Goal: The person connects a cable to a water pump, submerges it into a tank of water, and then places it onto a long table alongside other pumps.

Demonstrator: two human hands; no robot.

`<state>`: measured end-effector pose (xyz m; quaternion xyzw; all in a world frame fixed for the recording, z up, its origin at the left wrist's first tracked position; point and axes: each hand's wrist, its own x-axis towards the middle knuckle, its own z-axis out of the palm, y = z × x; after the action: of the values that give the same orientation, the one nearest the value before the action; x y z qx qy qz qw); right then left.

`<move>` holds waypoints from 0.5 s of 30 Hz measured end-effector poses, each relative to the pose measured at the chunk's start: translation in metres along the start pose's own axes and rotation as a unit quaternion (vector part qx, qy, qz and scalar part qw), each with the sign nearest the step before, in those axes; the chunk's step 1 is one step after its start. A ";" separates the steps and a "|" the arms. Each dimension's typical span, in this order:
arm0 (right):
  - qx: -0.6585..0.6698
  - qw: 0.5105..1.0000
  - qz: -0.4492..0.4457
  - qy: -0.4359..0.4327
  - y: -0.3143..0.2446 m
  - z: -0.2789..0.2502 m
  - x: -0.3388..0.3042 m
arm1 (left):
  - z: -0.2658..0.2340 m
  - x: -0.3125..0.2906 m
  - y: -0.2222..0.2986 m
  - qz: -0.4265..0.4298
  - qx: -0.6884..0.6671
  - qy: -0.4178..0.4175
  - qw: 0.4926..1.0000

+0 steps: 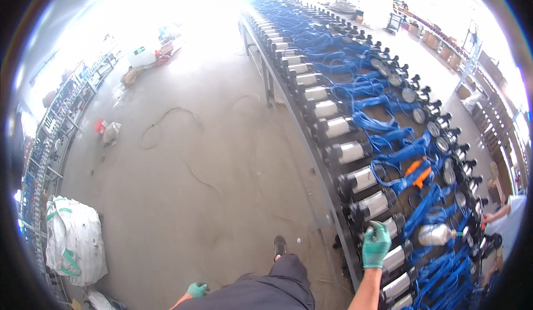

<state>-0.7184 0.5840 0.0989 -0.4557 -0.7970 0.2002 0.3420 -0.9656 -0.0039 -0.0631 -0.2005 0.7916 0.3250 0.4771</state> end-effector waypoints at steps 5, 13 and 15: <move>0.101 0.983 -0.109 -0.106 -0.091 0.172 0.124 | -0.038 0.040 -0.019 0.014 0.056 0.061 0.996; 0.134 0.901 -0.157 -0.382 -0.202 0.440 0.239 | -0.048 0.208 0.021 -0.043 -0.012 0.064 0.997; 0.110 0.887 -0.141 -0.426 -0.198 0.509 0.259 | -0.057 0.249 0.067 -0.033 -0.011 0.056 0.998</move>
<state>-1.2958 0.7042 -0.0311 -0.1691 -0.8948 0.4110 0.0421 -1.1586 0.0014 -0.2435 -0.2496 0.8064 0.3058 0.4402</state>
